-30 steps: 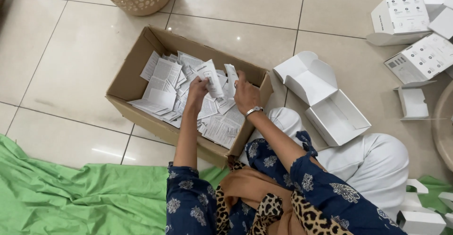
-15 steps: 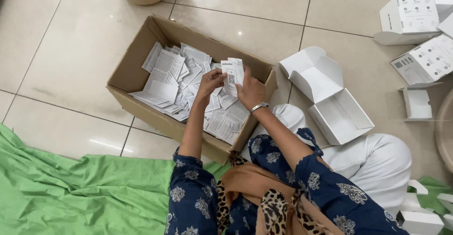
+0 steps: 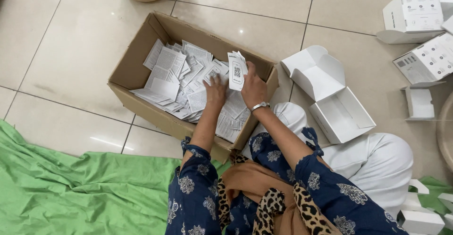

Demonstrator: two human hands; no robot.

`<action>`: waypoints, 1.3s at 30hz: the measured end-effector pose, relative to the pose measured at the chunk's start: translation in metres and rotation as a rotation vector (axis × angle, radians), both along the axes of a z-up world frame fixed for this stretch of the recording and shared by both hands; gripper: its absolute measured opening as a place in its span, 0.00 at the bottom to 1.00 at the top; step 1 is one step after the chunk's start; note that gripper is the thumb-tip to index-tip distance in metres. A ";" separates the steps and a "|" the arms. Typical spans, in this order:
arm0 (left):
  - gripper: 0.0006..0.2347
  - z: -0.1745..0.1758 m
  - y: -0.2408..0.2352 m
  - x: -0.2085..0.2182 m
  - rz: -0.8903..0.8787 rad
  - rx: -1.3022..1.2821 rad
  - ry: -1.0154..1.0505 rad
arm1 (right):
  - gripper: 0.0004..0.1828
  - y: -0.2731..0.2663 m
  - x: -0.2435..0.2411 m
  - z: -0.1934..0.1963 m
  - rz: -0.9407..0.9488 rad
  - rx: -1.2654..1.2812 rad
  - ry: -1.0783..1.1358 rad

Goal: The person packs electronic items and leaflets into small white product boxes while sitting on the floor.

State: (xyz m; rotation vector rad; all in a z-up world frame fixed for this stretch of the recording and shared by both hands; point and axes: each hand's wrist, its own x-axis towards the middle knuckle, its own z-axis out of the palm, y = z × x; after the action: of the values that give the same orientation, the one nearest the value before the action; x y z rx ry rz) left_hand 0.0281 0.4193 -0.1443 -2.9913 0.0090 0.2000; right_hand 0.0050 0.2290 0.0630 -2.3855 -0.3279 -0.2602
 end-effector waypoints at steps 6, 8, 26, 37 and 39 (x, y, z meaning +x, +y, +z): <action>0.15 0.100 0.035 -0.026 0.400 -0.047 -0.321 | 0.25 -0.003 -0.002 0.006 0.026 -0.010 0.006; 0.12 0.109 0.033 -0.027 0.401 -0.120 -0.364 | 0.24 -0.002 -0.003 0.008 0.027 -0.004 0.015; 0.17 0.101 -0.069 -0.044 -0.243 -0.210 0.858 | 0.23 -0.003 -0.002 0.009 0.039 0.024 0.028; 0.22 0.037 -0.068 -0.046 -0.415 -0.100 0.542 | 0.22 -0.001 -0.001 0.003 0.007 0.039 -0.019; 0.20 0.032 -0.055 -0.036 -0.293 -0.235 0.503 | 0.21 -0.002 0.002 -0.004 0.018 0.076 -0.007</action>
State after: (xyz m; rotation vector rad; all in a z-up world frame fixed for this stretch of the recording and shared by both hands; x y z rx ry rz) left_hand -0.0080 0.3643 -0.1120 -3.0207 0.5524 0.9622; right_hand 0.0067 0.2273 0.0594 -2.3065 -0.3364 -0.2677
